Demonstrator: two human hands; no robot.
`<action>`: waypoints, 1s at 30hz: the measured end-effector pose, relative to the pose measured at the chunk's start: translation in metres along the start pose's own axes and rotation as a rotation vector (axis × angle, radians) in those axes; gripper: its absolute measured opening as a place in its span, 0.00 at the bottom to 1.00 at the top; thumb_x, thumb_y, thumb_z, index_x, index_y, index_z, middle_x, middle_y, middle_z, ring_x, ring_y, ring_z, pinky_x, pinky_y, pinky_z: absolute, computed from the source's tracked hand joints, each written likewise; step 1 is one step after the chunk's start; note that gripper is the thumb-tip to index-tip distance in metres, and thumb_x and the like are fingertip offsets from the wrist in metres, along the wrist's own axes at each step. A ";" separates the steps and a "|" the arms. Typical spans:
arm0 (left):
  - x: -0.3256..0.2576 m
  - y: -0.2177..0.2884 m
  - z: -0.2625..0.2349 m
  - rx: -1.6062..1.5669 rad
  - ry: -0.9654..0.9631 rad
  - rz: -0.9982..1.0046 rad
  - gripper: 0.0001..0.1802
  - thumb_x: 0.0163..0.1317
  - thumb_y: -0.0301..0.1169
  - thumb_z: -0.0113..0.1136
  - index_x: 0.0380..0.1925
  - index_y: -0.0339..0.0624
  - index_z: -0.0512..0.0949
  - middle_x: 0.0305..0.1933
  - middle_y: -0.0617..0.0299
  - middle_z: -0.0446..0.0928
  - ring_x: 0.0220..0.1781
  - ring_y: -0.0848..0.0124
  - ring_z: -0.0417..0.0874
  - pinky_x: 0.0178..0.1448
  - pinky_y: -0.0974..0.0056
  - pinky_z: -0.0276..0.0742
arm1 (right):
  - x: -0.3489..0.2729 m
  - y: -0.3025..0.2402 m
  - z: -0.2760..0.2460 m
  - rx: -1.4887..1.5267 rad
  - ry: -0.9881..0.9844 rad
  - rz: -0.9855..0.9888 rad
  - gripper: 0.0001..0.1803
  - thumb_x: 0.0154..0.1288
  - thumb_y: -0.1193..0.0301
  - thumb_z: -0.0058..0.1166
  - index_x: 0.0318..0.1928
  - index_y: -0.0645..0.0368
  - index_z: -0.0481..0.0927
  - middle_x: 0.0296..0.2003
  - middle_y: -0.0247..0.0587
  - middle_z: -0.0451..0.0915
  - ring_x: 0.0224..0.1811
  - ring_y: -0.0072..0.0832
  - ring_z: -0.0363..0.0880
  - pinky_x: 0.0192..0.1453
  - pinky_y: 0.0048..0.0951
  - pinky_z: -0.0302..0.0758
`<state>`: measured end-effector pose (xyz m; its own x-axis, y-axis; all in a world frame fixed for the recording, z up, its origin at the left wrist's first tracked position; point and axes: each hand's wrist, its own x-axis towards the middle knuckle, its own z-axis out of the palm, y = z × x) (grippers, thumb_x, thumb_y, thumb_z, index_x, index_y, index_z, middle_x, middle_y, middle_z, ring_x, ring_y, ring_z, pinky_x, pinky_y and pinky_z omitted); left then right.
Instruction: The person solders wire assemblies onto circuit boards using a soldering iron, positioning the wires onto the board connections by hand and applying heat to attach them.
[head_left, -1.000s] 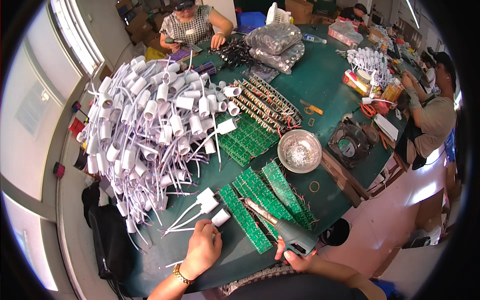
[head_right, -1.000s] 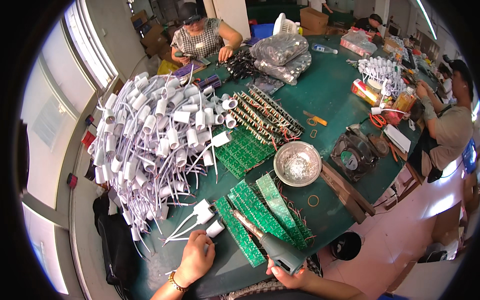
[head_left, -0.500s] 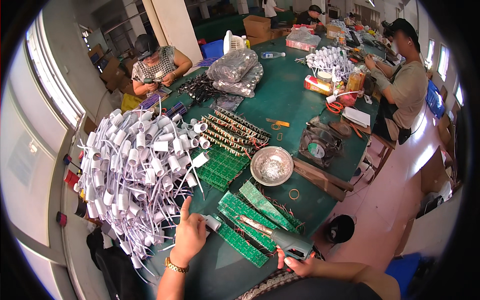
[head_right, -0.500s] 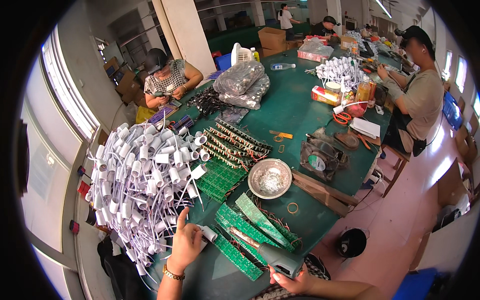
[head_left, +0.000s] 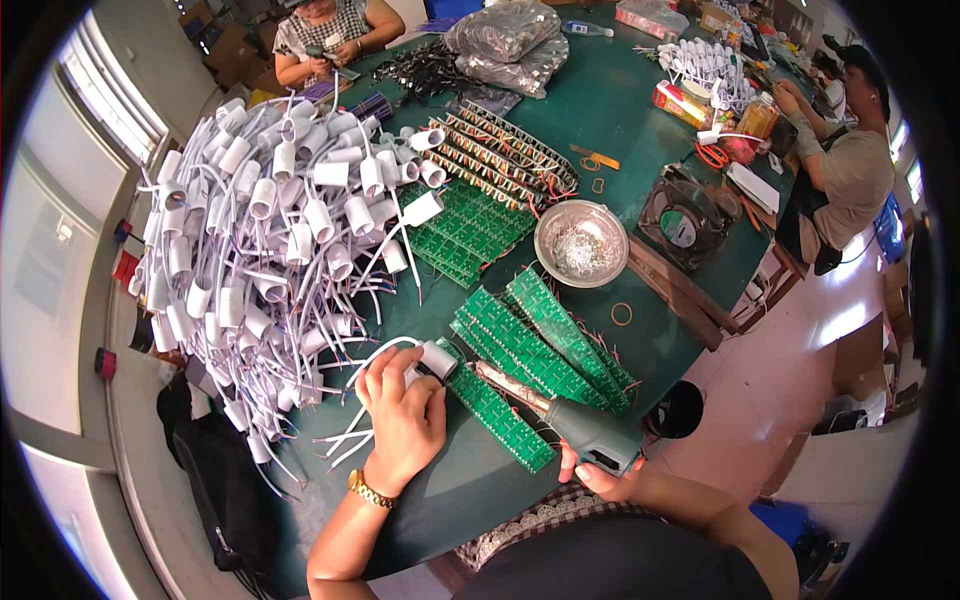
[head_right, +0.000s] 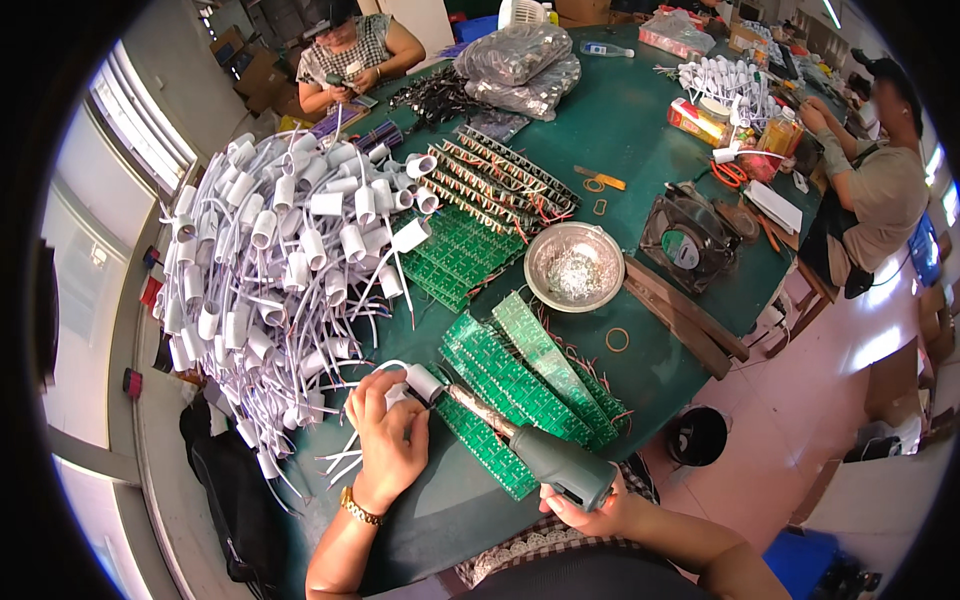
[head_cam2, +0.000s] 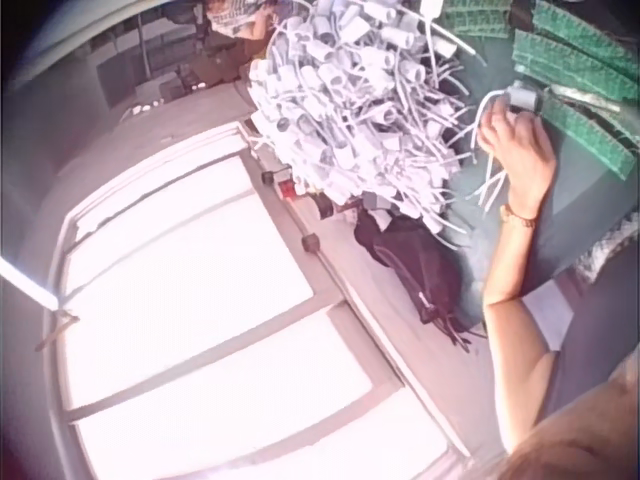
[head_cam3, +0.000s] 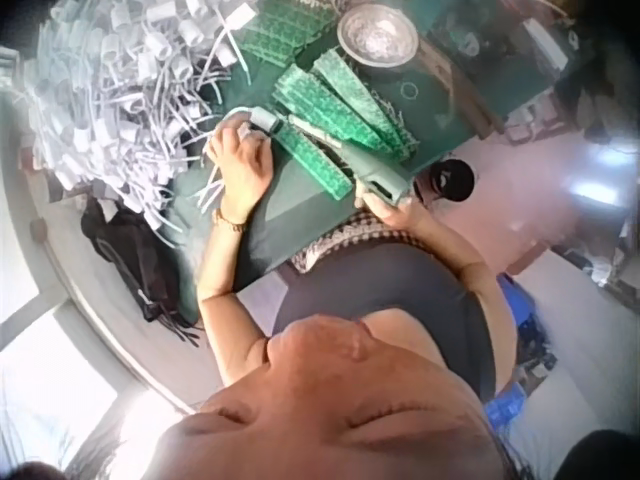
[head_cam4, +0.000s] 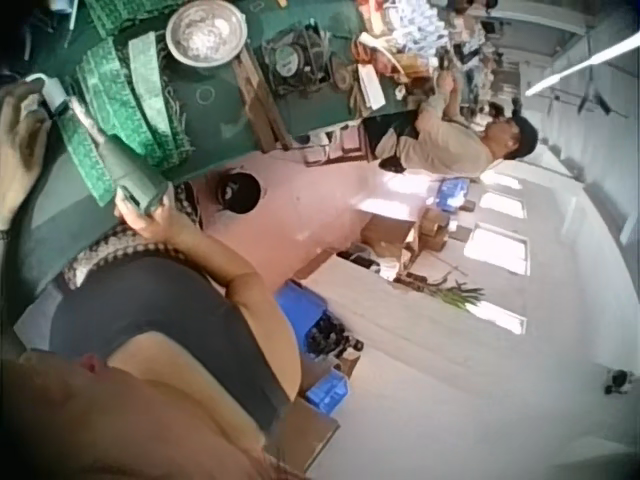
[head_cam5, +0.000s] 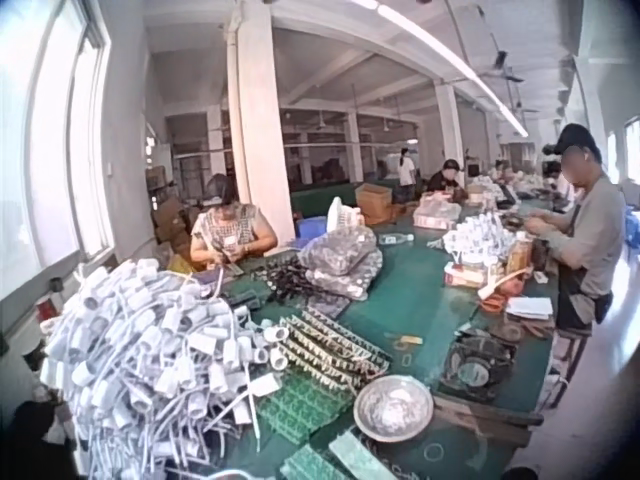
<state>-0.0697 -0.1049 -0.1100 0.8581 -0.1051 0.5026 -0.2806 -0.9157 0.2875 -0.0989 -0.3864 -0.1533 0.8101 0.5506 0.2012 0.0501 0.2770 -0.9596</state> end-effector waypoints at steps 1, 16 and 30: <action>0.000 -0.002 0.001 -0.016 -0.009 -0.028 0.09 0.45 0.22 0.62 0.29 0.42 0.76 0.57 0.52 0.69 0.62 0.50 0.65 0.62 0.48 0.56 | 0.005 -0.005 0.004 0.035 0.016 0.040 0.09 0.62 0.81 0.52 0.43 0.63 0.74 0.37 0.38 0.77 0.34 0.23 0.80 0.38 0.27 0.80; -0.015 -0.001 0.015 -0.096 -0.154 -0.199 0.06 0.49 0.25 0.59 0.28 0.45 0.75 0.68 0.52 0.61 0.71 0.45 0.54 0.68 0.30 0.38 | 0.007 -0.018 0.008 -0.197 -0.051 0.276 0.21 0.63 0.66 0.51 0.54 0.62 0.67 0.35 0.40 0.77 0.36 0.27 0.78 0.39 0.32 0.75; -0.016 -0.005 0.020 -0.118 -0.151 -0.212 0.06 0.46 0.25 0.59 0.26 0.45 0.74 0.68 0.52 0.61 0.72 0.44 0.53 0.67 0.28 0.37 | -0.004 -0.005 0.004 -0.493 -0.078 0.080 0.14 0.48 0.79 0.65 0.37 0.64 0.77 0.30 0.40 0.78 0.27 0.26 0.80 0.29 0.25 0.76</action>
<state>-0.0738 -0.1067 -0.1356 0.9548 0.0195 0.2965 -0.1283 -0.8729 0.4707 -0.1051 -0.3867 -0.1482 0.7777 0.6172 0.1195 0.2748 -0.1627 -0.9476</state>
